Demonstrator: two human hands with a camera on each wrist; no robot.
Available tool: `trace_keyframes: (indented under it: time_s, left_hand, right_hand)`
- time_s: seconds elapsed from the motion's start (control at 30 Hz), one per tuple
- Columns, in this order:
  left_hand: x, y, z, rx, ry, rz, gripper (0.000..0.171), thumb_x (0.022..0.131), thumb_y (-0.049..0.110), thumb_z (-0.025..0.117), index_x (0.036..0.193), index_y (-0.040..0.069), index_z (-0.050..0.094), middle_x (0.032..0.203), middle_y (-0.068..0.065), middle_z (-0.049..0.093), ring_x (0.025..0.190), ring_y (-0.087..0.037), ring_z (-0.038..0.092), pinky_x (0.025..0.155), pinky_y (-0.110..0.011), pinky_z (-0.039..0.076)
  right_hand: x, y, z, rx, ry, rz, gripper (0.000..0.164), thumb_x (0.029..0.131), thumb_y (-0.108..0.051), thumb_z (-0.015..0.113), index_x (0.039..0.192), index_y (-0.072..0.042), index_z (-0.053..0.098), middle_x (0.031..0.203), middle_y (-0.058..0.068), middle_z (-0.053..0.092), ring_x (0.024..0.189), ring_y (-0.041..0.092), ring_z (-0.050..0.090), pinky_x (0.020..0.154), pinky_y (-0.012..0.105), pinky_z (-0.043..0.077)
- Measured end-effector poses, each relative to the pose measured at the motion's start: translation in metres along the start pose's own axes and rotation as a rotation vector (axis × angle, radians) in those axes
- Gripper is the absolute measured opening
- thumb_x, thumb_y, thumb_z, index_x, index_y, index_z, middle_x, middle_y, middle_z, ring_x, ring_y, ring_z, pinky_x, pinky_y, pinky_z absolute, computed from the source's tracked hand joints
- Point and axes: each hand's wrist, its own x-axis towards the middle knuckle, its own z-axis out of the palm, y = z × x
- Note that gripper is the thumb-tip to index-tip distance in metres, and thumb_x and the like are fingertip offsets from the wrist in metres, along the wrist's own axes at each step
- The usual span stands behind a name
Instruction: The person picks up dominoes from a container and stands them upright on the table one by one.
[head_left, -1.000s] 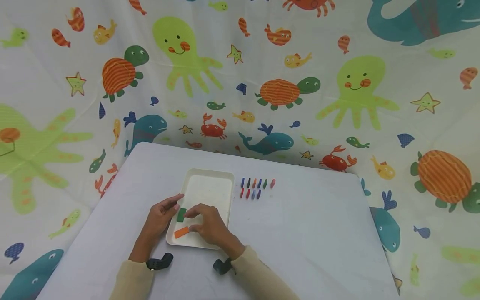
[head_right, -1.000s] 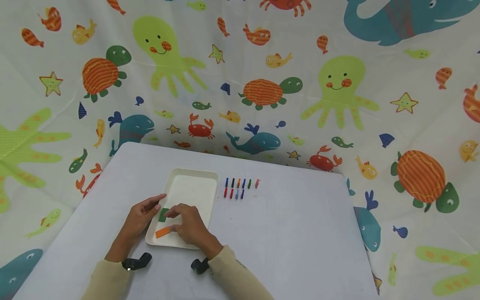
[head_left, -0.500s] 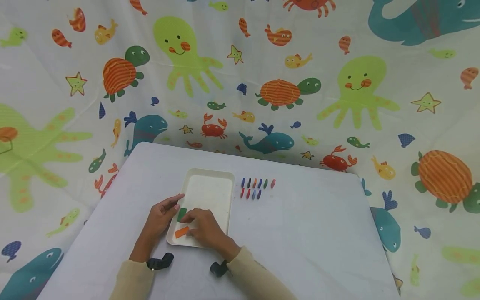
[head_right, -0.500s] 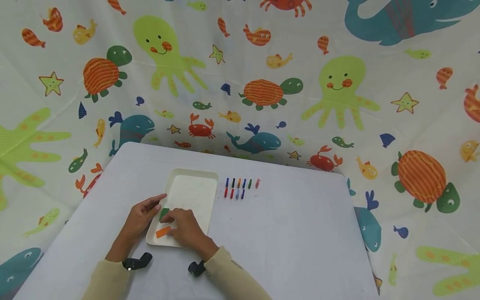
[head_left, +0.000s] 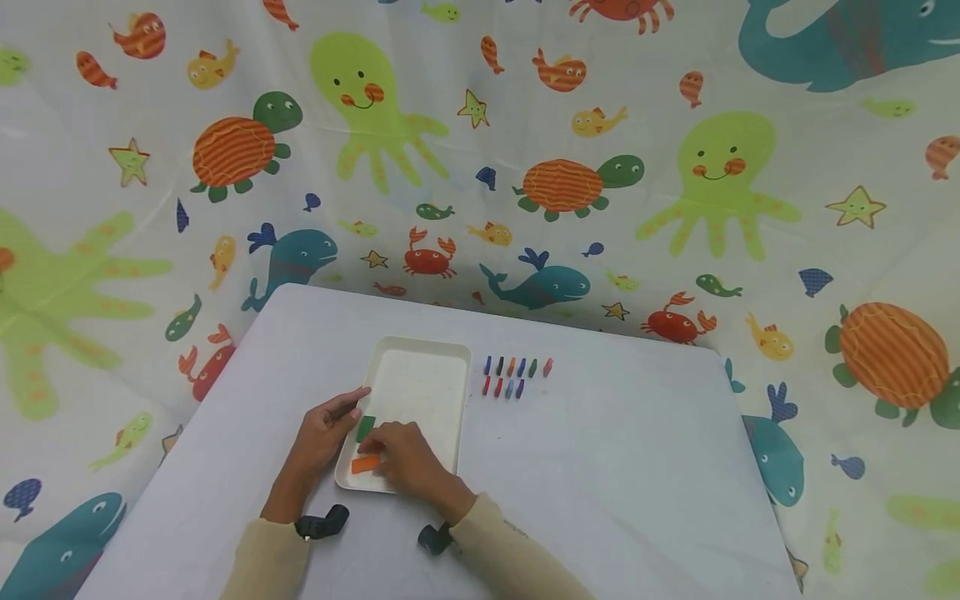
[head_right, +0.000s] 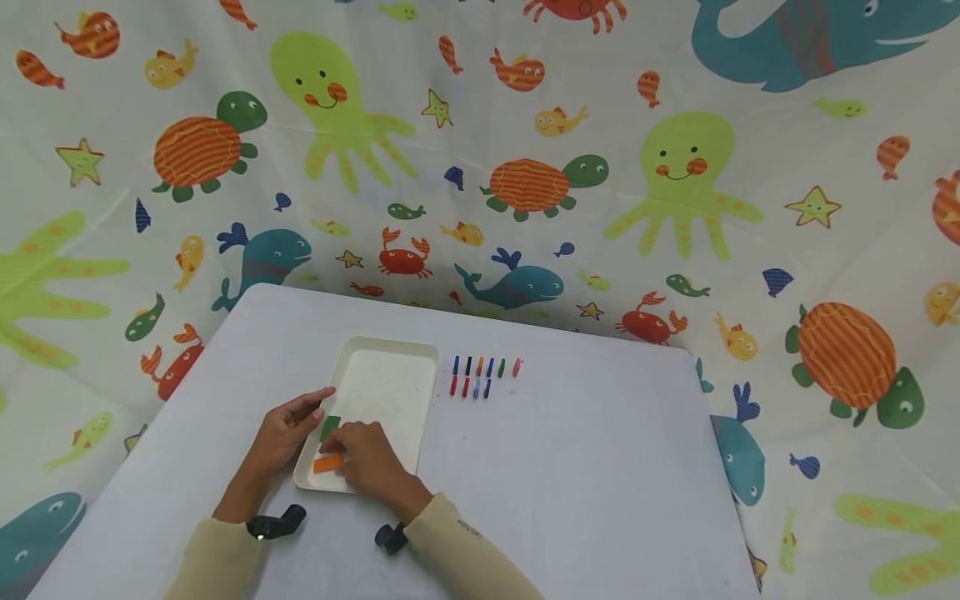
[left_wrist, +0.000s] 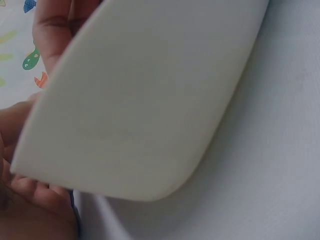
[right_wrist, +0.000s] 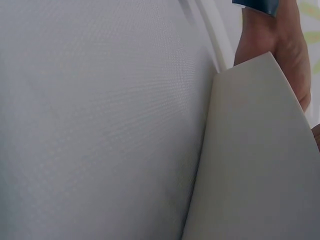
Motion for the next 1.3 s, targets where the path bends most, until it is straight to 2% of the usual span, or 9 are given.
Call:
trace_keyframes:
  time_s: [0.23, 0.37, 0.47, 0.53, 0.7, 0.87, 0.97, 1.17, 1.3]
  left_hand:
    - [0.001, 0.001, -0.001, -0.014, 0.005, -0.016, 0.05, 0.11, 0.03, 0.06, 0.157, 0.014, 0.053, 0.17, -0.009, 0.043, 0.161, -0.032, 0.035, 0.128, -0.049, 0.032]
    - [0.001, 0.0, -0.001, -0.013, 0.007, -0.026, 0.051, 0.11, 0.03, 0.061, 0.157, 0.014, 0.052, 0.17, -0.01, 0.043, 0.16, -0.032, 0.036, 0.122, -0.022, 0.041]
    - [0.001, 0.0, -0.001, -0.02, 0.008, -0.033, 0.052, 0.11, 0.031, 0.061, 0.158, 0.015, 0.052, 0.17, -0.009, 0.043, 0.16, -0.032, 0.037, 0.111, -0.006, 0.04]
    - [0.0, 0.001, -0.001, -0.024, 0.009, -0.037, 0.051, 0.11, 0.031, 0.061, 0.158, 0.015, 0.052, 0.17, -0.009, 0.043, 0.16, -0.032, 0.037, 0.117, -0.013, 0.041]
    - [0.0, 0.001, 0.001, -0.032, 0.011, -0.05, 0.051, 0.11, 0.03, 0.061, 0.157, 0.015, 0.052, 0.17, -0.01, 0.042, 0.161, -0.033, 0.035, 0.129, -0.05, 0.034]
    - [-0.001, -0.001, 0.003, -0.02, 0.012, -0.044, 0.051, 0.109, 0.032, 0.061, 0.157, 0.015, 0.053, 0.17, -0.009, 0.043, 0.161, -0.033, 0.036, 0.129, -0.051, 0.034]
    - [-0.001, -0.001, 0.002, -0.011, 0.015, -0.033, 0.051, 0.109, 0.034, 0.061, 0.156, 0.015, 0.054, 0.169, -0.01, 0.044, 0.16, -0.033, 0.037, 0.127, -0.042, 0.038]
    - [-0.001, 0.0, 0.0, -0.033, 0.012, -0.002, 0.051, 0.109, 0.032, 0.062, 0.156, 0.013, 0.054, 0.168, -0.01, 0.045, 0.159, -0.033, 0.038, 0.108, -0.004, 0.04]
    - [-0.001, -0.001, 0.001, -0.053, 0.013, 0.028, 0.051, 0.109, 0.028, 0.062, 0.156, 0.01, 0.053, 0.168, -0.011, 0.046, 0.159, -0.034, 0.039, 0.102, 0.002, 0.038]
  right_hand:
    - [-0.002, 0.007, -0.003, -0.011, 0.042, -0.019, 0.035, 0.089, 0.002, 0.082, 0.112, -0.024, 0.077, 0.105, -0.013, 0.078, 0.1, 0.0, 0.064, 0.108, 0.027, 0.051]
    - [-0.003, 0.011, -0.007, -0.025, 0.062, -0.015, 0.035, 0.088, 0.003, 0.081, 0.111, -0.024, 0.078, 0.103, -0.014, 0.077, 0.097, 0.001, 0.063, 0.103, 0.026, 0.051]
    - [-0.004, 0.012, -0.008, -0.058, 0.068, -0.015, 0.034, 0.088, 0.001, 0.083, 0.11, -0.024, 0.078, 0.102, -0.013, 0.077, 0.095, 0.002, 0.062, 0.099, 0.025, 0.05]
    - [-0.003, 0.012, -0.009, -0.081, 0.068, -0.023, 0.033, 0.086, -0.002, 0.085, 0.111, -0.024, 0.079, 0.102, -0.012, 0.078, 0.094, 0.002, 0.062, 0.096, 0.024, 0.049]
    - [-0.001, 0.008, -0.007, -0.151, 0.039, -0.033, 0.034, 0.083, -0.013, 0.092, 0.113, -0.023, 0.079, 0.101, -0.012, 0.077, 0.09, 0.001, 0.059, 0.089, 0.019, 0.046]
    - [0.001, 0.007, -0.002, -0.232, 0.026, -0.038, 0.032, 0.083, -0.012, 0.091, 0.111, -0.024, 0.08, 0.096, -0.012, 0.074, 0.087, 0.003, 0.058, 0.082, 0.018, 0.042]
    - [0.001, 0.008, 0.0, -0.254, 0.035, -0.051, 0.032, 0.084, -0.007, 0.088, 0.11, -0.024, 0.08, 0.094, -0.011, 0.073, 0.087, 0.004, 0.058, 0.081, 0.018, 0.041]
    - [-0.003, 0.01, -0.005, -0.225, 0.075, -0.072, 0.036, 0.084, -0.003, 0.086, 0.113, -0.024, 0.081, 0.095, -0.01, 0.072, 0.089, 0.004, 0.058, 0.081, 0.017, 0.039]
    - [-0.007, 0.009, -0.012, -0.184, 0.12, -0.087, 0.034, 0.087, -0.002, 0.083, 0.115, -0.022, 0.08, 0.097, -0.007, 0.071, 0.092, 0.007, 0.059, 0.082, 0.017, 0.038]
